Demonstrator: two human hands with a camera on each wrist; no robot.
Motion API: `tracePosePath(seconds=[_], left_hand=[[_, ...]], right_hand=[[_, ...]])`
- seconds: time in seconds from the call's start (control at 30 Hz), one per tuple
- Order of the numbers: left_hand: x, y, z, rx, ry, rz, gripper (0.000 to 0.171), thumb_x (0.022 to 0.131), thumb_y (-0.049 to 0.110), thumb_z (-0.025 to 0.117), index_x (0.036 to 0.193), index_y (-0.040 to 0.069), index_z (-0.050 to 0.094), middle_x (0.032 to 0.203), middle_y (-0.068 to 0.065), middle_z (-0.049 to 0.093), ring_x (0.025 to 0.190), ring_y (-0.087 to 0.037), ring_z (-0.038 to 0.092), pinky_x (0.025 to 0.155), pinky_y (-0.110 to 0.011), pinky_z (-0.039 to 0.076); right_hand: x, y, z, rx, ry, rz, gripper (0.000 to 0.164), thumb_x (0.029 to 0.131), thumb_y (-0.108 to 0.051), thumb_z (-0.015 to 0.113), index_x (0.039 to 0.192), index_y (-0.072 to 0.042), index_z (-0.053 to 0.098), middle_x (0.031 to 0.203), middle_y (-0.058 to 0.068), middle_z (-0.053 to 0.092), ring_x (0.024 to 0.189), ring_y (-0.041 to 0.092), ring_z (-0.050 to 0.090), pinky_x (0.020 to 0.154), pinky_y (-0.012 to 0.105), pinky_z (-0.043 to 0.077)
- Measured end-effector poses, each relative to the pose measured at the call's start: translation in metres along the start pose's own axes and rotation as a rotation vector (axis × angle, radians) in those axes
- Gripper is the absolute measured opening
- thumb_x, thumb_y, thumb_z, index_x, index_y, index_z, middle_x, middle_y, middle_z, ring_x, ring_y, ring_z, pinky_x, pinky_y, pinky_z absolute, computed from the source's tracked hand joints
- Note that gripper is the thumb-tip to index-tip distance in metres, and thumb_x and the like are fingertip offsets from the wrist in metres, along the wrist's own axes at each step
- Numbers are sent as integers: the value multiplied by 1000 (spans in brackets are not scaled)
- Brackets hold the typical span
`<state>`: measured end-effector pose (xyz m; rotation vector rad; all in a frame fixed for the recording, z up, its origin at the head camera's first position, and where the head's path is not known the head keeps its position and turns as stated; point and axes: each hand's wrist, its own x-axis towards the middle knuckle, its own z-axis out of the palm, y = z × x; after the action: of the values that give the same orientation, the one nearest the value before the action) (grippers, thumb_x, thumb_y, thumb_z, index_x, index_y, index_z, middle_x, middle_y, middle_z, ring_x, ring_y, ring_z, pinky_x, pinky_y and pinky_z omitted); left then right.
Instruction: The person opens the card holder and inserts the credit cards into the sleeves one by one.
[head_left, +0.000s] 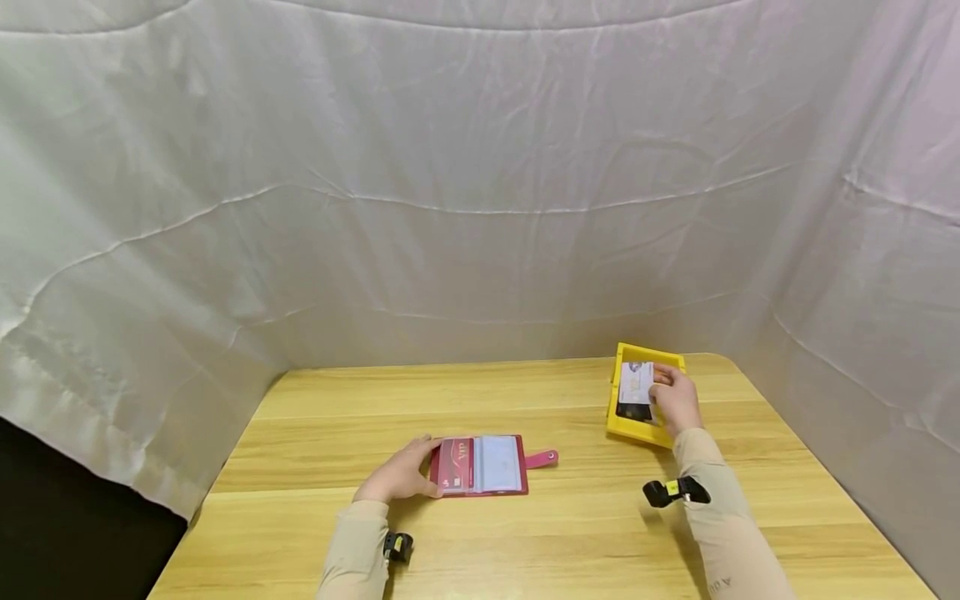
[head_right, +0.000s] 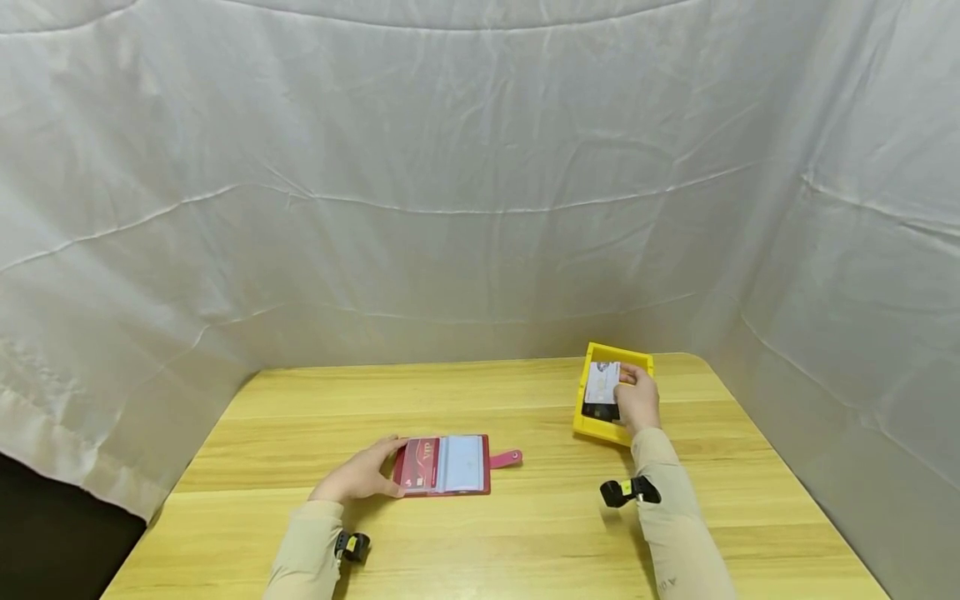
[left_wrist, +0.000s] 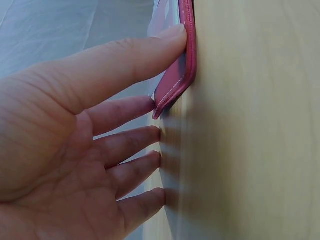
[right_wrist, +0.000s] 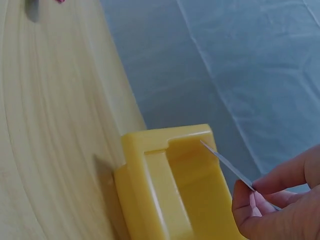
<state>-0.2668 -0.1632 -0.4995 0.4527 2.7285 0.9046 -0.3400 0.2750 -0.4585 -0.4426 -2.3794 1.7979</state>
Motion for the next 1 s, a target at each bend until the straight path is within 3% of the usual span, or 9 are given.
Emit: tracePosePath(seconds=[0.43, 0.7, 1.0], left_hand=[[1, 1, -1, -46, -14, -5, 83, 63, 16, 77, 136, 7, 38, 144, -24, 26, 130, -44, 26, 103, -61, 24], [5, 6, -4, -86, -24, -13, 73, 72, 21, 72, 135, 7, 39, 142, -24, 30, 129, -44, 28, 102, -62, 25], [5, 10, -3, -229, 57, -118, 63, 79, 28, 65, 133, 6, 41, 133, -20, 45, 123, -40, 39, 99, -58, 32]], right_hand=[[-21, -5, 0, 41, -71, -27, 57, 84, 4, 42, 139, -5, 30, 132, 17, 39, 106, 23, 44, 75, 19, 46], [-32, -6, 15, 100, -141, -71, 54, 84, 5, 42, 137, -2, 32, 125, 17, 42, 92, 14, 47, 70, 17, 47], [-48, -5, 43, 159, -196, -59, 51, 84, 5, 43, 135, -1, 35, 120, 14, 42, 92, 13, 45, 70, 16, 43]])
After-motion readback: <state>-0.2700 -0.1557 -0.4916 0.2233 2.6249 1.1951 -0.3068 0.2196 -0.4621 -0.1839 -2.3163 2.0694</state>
